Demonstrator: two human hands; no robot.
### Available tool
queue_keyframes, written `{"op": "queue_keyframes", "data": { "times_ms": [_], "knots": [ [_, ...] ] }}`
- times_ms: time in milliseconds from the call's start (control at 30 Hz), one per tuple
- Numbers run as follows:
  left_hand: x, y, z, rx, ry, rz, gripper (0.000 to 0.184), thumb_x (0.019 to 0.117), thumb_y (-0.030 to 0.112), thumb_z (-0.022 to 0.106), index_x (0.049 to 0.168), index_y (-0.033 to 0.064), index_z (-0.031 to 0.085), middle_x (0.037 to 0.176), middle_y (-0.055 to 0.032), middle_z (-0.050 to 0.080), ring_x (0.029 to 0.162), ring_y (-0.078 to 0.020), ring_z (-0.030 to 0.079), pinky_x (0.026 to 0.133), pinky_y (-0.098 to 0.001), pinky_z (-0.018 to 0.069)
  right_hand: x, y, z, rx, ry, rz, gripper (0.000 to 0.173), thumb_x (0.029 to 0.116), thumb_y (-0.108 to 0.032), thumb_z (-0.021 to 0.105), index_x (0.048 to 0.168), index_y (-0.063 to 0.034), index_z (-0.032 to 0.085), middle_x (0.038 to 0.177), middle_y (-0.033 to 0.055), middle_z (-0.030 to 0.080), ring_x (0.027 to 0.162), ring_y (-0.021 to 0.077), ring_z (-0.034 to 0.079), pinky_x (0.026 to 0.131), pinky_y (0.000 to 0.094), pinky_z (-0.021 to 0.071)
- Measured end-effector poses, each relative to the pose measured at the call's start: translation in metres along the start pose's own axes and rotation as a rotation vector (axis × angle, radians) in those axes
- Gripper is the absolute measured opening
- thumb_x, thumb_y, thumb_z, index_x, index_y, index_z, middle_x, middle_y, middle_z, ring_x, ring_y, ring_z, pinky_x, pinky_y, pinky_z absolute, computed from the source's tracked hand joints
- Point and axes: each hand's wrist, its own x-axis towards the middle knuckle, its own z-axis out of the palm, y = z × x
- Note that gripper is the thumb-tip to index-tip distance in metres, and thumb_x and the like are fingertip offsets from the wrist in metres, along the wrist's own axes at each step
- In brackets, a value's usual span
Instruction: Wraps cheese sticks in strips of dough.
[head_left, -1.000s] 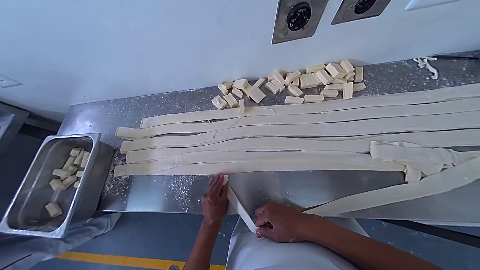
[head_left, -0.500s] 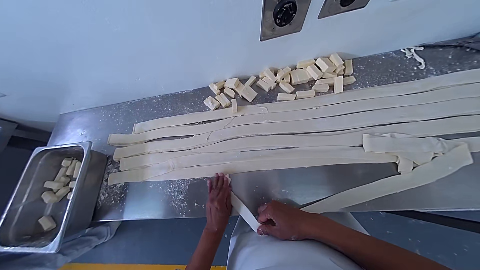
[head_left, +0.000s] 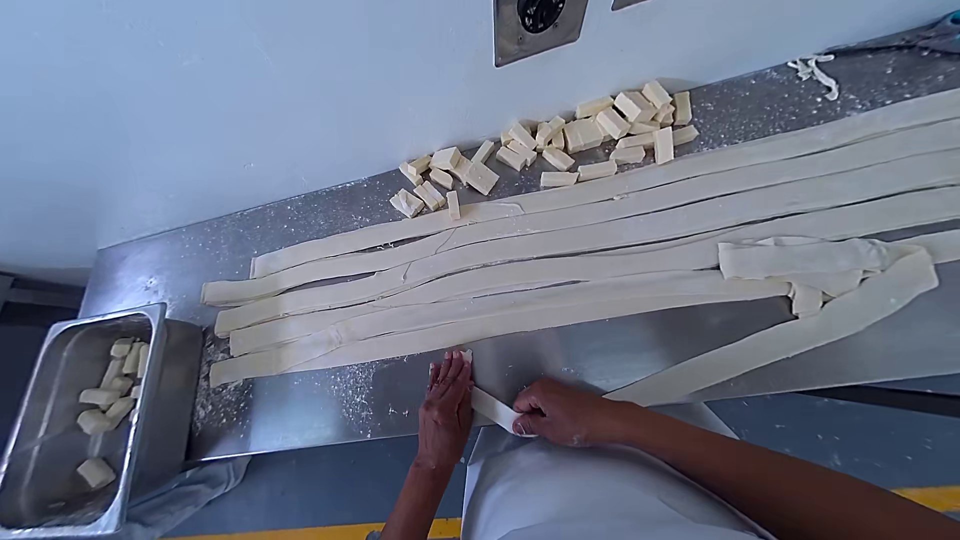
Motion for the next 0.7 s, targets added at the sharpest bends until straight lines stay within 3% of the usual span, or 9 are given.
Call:
{"op": "queue_keyframes", "data": {
  "times_ms": [67,167,300,500,600,667,700],
  "knots": [
    [0.000,-0.001,-0.005,-0.045,0.014,-0.093,0.029,0.0930,-0.001,0.056,0.114,-0.0123,0.072,0.118,-0.0260,0.071,0.113,-0.0440,0.069,0.102,-0.0594,0.0509,0.000,0.001,-0.004,0.075,0.033,0.067,0.037,0.1075,-0.028,0.054,0.090,0.0036,0.062,0.072,0.0070,0.049,0.064,0.0147,0.046,0.062,0.0336,0.0386],
    [-0.002,0.003,0.003,-0.065,-0.003,-0.148,0.043,0.0899,0.008,0.065,0.125,-0.0154,0.064,0.127,-0.0291,0.066,0.120,-0.0465,0.064,0.108,-0.0615,0.0447,-0.001,0.000,-0.010,0.159,0.138,0.155,0.040,0.1058,-0.035,0.057,0.087,-0.0004,0.064,0.068,0.0006,0.047,0.060,0.0079,0.042,0.058,0.0275,0.0355],
    [0.002,0.004,0.004,-0.058,-0.001,-0.085,0.025,0.0874,0.002,0.065,0.107,-0.0082,0.076,0.112,-0.0239,0.074,0.107,-0.0416,0.072,0.097,-0.0543,0.0560,0.000,0.002,-0.018,0.113,0.250,0.234,0.039,0.1053,-0.033,0.059,0.084,-0.0011,0.067,0.066,0.0017,0.050,0.060,0.0094,0.045,0.059,0.0291,0.0381],
    [-0.004,0.005,-0.004,-0.020,-0.079,0.025,0.023,0.0915,0.001,0.059,0.104,-0.0053,0.078,0.112,-0.0222,0.074,0.110,-0.0417,0.071,0.101,-0.0561,0.0529,0.003,-0.001,-0.026,0.122,0.250,0.290,0.036,0.1042,-0.033,0.061,0.087,-0.0030,0.070,0.066,0.0010,0.054,0.058,0.0073,0.048,0.057,0.0259,0.0399],
    [0.002,0.001,-0.012,-0.101,-0.074,-0.120,0.028,0.0909,0.005,0.066,0.113,-0.0088,0.073,0.113,-0.0227,0.074,0.107,-0.0383,0.073,0.097,-0.0521,0.0562,0.003,0.004,-0.022,0.176,0.202,0.260,0.036,0.1033,-0.032,0.063,0.086,-0.0021,0.069,0.066,-0.0001,0.056,0.057,0.0044,0.049,0.056,0.0224,0.0407],
    [0.002,-0.002,-0.006,-0.102,-0.090,-0.120,0.040,0.0893,0.010,0.068,0.123,-0.0115,0.067,0.124,-0.0256,0.069,0.118,-0.0415,0.067,0.106,-0.0565,0.0491,0.002,0.006,-0.022,0.195,0.183,0.239,0.035,0.1036,-0.032,0.062,0.085,-0.0022,0.069,0.065,-0.0010,0.055,0.056,0.0034,0.049,0.056,0.0213,0.0402],
    [0.000,-0.002,-0.002,-0.100,-0.089,-0.085,0.038,0.0885,0.010,0.068,0.120,-0.0116,0.069,0.125,-0.0263,0.069,0.120,-0.0426,0.065,0.107,-0.0589,0.0469,0.001,0.007,-0.023,0.199,0.178,0.230,0.036,0.1039,-0.032,0.062,0.085,-0.0024,0.068,0.065,-0.0013,0.055,0.057,0.0030,0.049,0.056,0.0209,0.0401]
  ]
}}
